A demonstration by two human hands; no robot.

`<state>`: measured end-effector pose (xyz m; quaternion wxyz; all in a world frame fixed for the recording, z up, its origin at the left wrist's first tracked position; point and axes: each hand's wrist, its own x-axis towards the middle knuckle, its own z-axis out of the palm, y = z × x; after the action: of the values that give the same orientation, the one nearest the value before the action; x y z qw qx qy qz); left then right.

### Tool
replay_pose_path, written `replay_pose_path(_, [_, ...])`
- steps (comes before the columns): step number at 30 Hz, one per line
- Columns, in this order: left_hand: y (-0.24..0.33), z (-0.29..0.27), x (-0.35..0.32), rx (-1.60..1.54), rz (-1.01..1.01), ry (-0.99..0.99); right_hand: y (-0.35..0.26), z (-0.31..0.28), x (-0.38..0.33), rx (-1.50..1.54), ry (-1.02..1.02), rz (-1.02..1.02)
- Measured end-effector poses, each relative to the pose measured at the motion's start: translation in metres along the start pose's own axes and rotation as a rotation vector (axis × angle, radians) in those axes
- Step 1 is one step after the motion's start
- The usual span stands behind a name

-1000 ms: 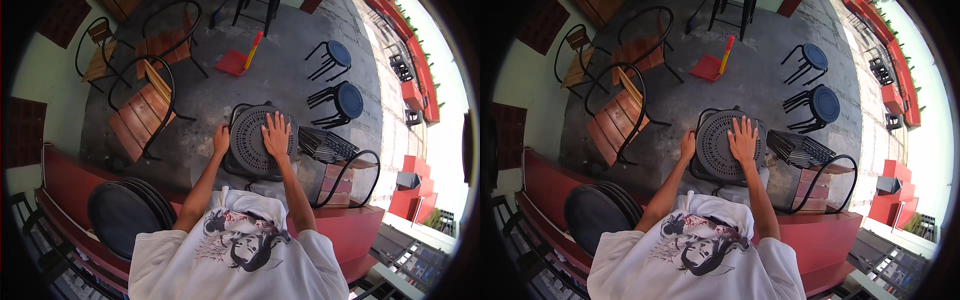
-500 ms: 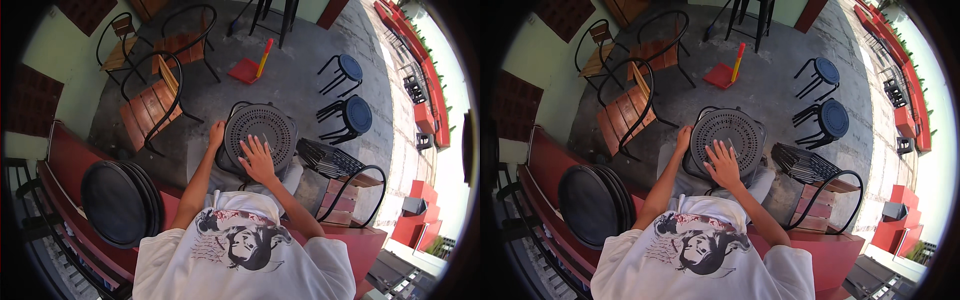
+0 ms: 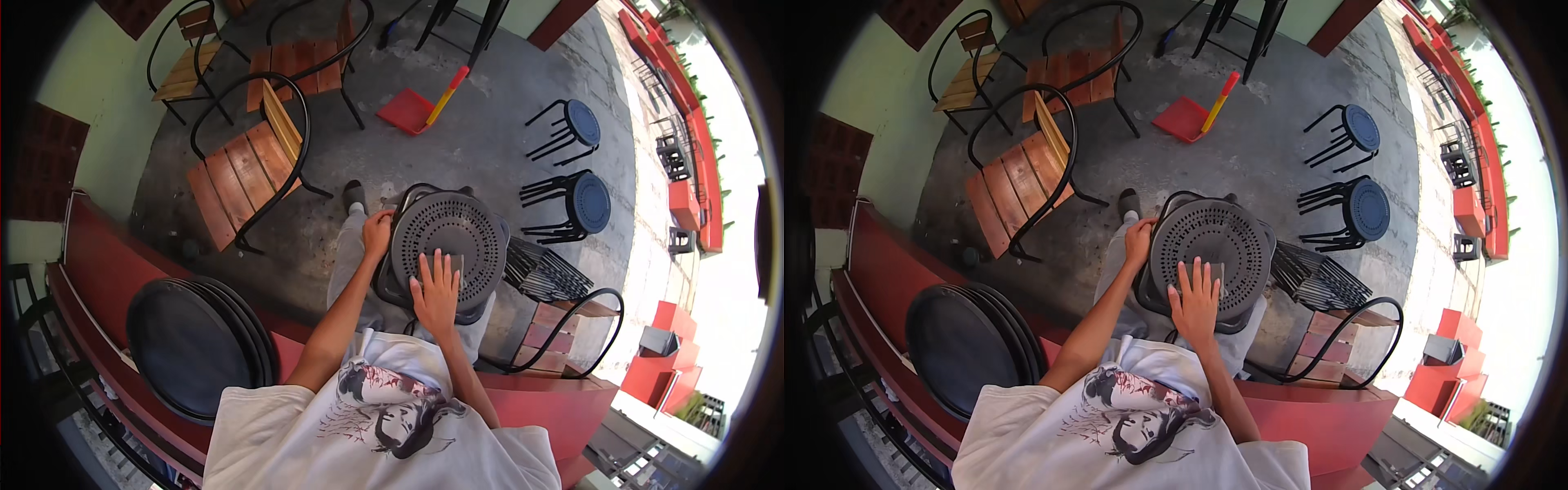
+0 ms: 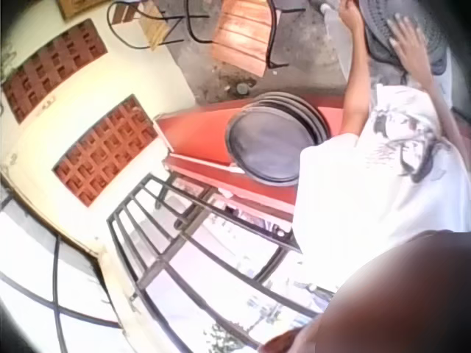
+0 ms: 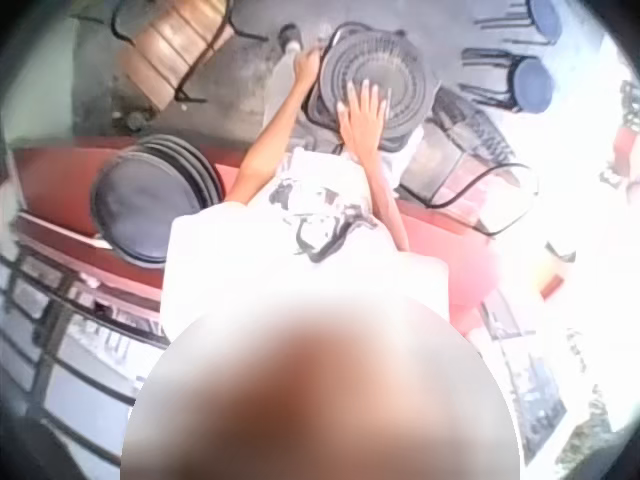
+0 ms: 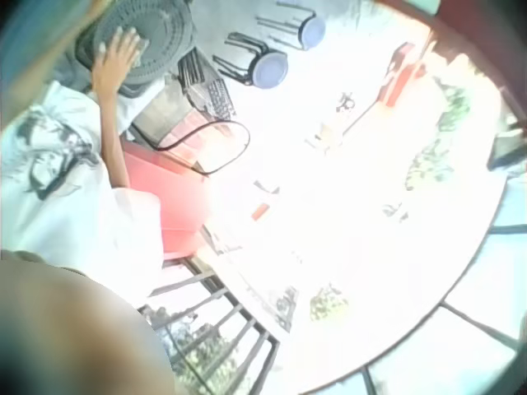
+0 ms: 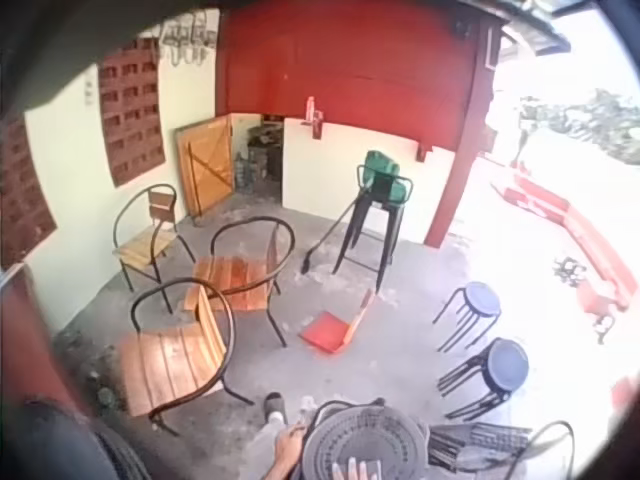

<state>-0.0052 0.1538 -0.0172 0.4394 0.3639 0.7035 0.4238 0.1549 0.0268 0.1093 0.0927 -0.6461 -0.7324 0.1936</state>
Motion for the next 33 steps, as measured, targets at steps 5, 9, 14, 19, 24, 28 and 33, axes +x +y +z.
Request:
replay_pose_path(5, [-0.007,-0.001,-0.004,-0.109,0.056,-0.019,-0.018,-0.005,0.004,-0.029,-0.039,-0.033])
replay_pose_path(9, [0.018,-0.004,-0.008,-0.07,0.023,-0.037,0.0,-0.004,0.117,-0.056,0.227,0.023])
replay_pose_path(14, [0.002,-0.006,0.003,-0.079,0.0,-0.05,0.005,0.014,0.153,-0.069,0.357,0.083])
replay_pose_path(19, [-0.008,-0.015,0.012,-0.123,0.133,-0.028,-0.032,0.015,0.035,0.09,0.113,-0.143])
replay_pose_path(24, [-0.016,-0.005,0.019,-0.146,0.181,-0.104,-0.039,0.0,0.002,0.094,0.02,-0.177])
replay_pose_path(28, [-0.018,-0.001,0.024,-0.166,0.161,-0.143,-0.034,-0.008,0.01,-0.035,-0.112,-0.187])
replay_pose_path(33, [-0.014,0.001,0.02,-0.174,0.196,-0.127,-0.018,-0.005,0.014,-0.025,-0.032,-0.306])
